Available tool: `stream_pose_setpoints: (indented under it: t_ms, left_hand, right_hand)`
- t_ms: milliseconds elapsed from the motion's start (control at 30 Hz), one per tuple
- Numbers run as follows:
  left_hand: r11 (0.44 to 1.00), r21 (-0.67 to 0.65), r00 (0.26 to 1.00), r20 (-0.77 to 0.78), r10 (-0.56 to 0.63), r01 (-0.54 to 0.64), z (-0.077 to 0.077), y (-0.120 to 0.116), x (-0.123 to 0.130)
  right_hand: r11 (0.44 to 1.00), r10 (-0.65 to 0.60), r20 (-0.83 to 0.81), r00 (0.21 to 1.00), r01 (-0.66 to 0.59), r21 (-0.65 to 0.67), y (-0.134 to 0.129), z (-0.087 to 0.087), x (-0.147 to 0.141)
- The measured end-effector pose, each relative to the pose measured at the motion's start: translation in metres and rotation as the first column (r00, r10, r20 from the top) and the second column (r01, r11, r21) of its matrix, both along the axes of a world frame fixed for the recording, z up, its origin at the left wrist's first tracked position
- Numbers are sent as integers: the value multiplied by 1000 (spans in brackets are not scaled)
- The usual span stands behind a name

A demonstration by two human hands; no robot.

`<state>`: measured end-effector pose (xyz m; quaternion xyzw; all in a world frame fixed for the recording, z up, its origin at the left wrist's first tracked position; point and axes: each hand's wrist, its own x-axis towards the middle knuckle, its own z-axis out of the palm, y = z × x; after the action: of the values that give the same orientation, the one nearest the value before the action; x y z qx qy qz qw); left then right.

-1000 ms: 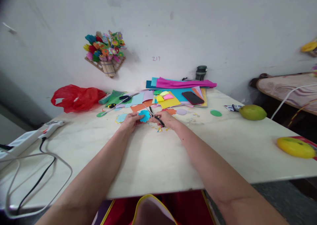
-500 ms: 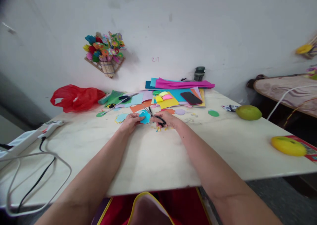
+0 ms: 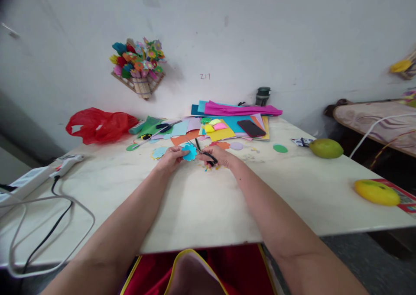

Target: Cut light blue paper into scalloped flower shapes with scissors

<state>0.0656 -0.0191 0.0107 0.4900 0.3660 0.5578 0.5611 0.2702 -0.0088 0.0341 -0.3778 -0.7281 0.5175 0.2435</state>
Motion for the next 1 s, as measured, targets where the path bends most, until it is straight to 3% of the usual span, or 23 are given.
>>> stream_pose_setpoints:
  t_ms: [400,1000]
  left_hand:
    - [1000,9,1000,-17,-25,25,1,0,0]
    - [1000,-13,999,-30,-14,13,4,-2,2]
  right_hand:
    - [999,21,-8,1000,-21,28,12,-13,3]
    - [1000,5,-30,1000,-6,-25,7,-9,1]
